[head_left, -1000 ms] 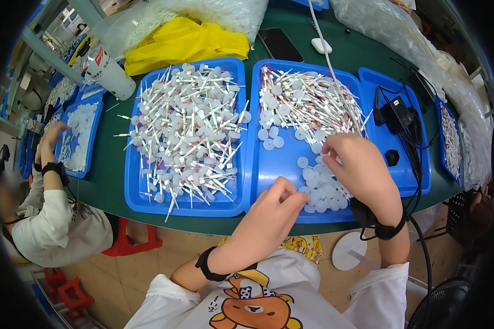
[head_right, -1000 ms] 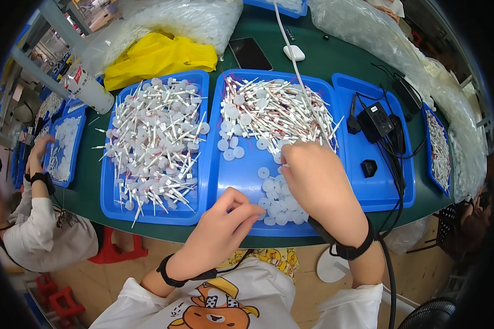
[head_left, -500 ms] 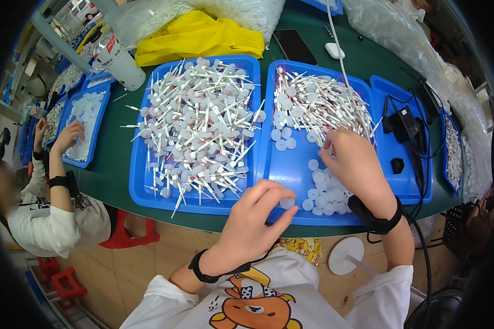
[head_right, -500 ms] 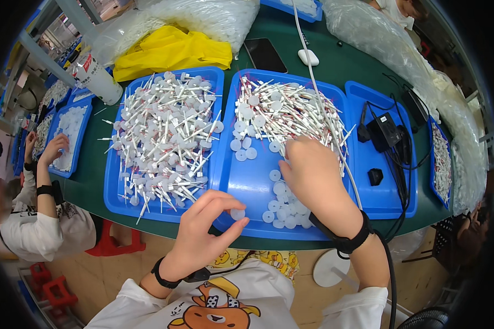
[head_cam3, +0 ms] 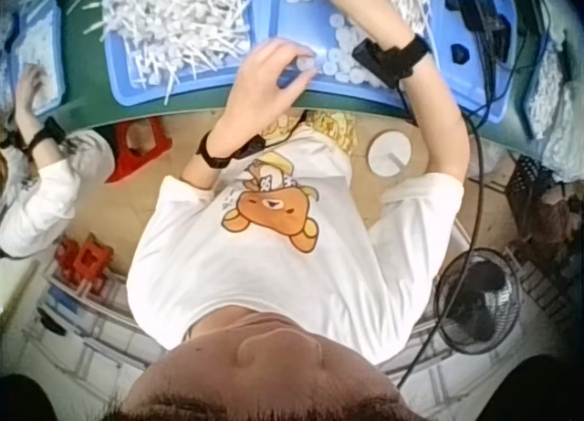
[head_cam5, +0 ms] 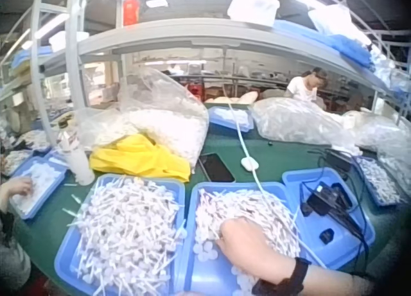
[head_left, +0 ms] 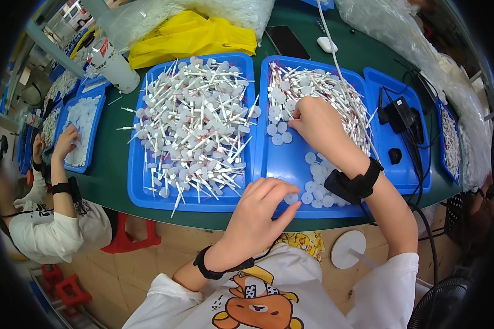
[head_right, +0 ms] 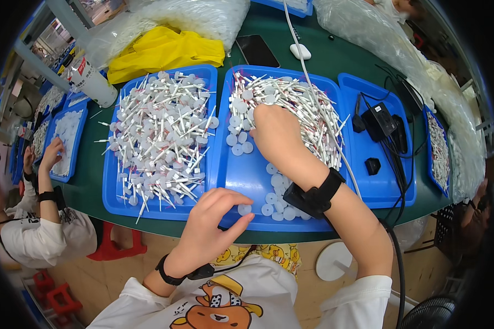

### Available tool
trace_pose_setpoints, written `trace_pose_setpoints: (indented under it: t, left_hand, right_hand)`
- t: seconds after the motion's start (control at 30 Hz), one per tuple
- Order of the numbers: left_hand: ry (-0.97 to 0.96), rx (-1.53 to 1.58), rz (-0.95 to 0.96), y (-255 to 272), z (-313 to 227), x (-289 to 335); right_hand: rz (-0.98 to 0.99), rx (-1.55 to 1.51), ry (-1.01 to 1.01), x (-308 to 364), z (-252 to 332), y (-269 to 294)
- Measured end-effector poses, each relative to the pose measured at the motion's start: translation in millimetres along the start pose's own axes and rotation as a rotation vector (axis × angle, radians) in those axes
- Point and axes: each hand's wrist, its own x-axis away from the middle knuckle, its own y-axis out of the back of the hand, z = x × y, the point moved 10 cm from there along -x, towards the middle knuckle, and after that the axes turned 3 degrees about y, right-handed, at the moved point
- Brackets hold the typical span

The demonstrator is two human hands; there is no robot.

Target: The person repeatedly picks small white circular discs and thin white sticks from blue trays and presses them together by hand. The assembled units are placed into a tray. The person occasionally adjusts the head-mounted camera strap.

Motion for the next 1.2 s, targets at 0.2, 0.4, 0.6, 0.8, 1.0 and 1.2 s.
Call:
trace_pose_setpoints:
  t: [0.2,0.4,0.6,0.8,1.0,1.2]
  left_hand:
    - [0.006,0.097,-0.057,7.3,-0.4,-0.2]
    - [-0.054,0.076,-0.128,20.0,-8.2,0.7]
    - [-0.026,0.302,-0.119,24.0,-4.9,1.9]
    - [0.100,1.095,0.015,6.2,8.8,8.7]
    - [0.103,1.330,0.109,-3.1,6.8,11.2]
    - [0.120,1.400,0.123,-8.0,2.6,11.9]
  right_hand:
    - [0.011,-0.026,-0.049,11.7,-7.8,9.4]
    - [-0.023,-0.065,-0.106,46.8,-9.4,51.9]
    - [-0.077,-0.545,-0.197,92.6,6.4,77.4]
    - [-0.362,-0.877,0.124,140.4,40.0,100.6]
    - [-0.402,-1.092,0.195,158.5,52.2,95.4]
    - [-0.407,-1.013,0.364,163.5,63.5,92.8]
